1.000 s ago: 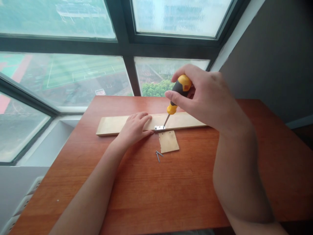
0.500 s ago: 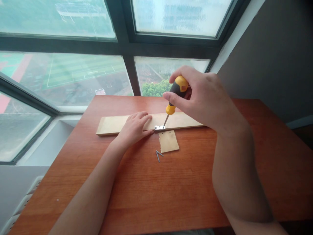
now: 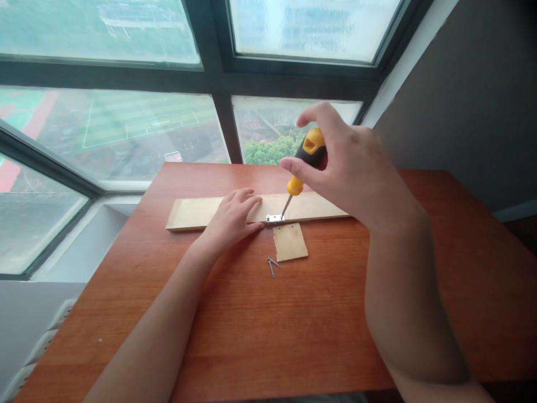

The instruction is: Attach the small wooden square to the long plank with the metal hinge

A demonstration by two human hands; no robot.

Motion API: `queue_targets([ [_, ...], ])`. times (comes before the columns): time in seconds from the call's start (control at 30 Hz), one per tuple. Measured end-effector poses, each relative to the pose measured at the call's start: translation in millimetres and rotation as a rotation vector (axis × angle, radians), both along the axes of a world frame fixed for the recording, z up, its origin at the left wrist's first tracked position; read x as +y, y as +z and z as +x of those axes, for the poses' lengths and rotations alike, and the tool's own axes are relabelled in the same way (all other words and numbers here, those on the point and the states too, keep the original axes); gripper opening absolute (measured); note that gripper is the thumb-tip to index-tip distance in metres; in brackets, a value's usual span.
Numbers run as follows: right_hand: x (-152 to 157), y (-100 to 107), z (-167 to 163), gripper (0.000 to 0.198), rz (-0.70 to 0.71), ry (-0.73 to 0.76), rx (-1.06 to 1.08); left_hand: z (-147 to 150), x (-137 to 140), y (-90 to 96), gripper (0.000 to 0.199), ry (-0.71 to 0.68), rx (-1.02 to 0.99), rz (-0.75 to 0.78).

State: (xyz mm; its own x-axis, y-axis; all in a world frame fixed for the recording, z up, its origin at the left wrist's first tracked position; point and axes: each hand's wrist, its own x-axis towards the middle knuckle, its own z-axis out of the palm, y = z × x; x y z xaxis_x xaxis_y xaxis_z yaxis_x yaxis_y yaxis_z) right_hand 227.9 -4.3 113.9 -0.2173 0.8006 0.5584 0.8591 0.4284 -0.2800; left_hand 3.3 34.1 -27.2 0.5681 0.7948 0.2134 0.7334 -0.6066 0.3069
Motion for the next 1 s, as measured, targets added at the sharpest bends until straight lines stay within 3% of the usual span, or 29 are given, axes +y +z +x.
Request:
queue_targets([
  [0.13,0,1,-3,0.031,-0.024,-0.013,0.024,0,1,1.3,0.047,-0.015,-0.008,-0.016],
  [0.23,-6,8,-2,0.024,-0.101,0.14,0.031,1,1,2.1,0.048,-0.01,-0.011,-0.021],
  [0.33,-8,11,-2,0.023,-0.085,0.237,0.016,2,0,2.4,0.049,0.004,-0.011,-0.02],
  [0.53,2,1,-4,0.023,0.001,-0.012,-0.005,1,0,1.9,0.044,-0.011,-0.012,-0.003],
  [0.77,-5,5,-3,0.035,-0.072,0.188,0.022,3,1,4.5,0.043,-0.007,-0.009,-0.013],
  [1.0,3,-1,-6,0.027,-0.031,-0.019,-0.039,2,0,4.9,0.042,-0.006,0.014,-0.002],
])
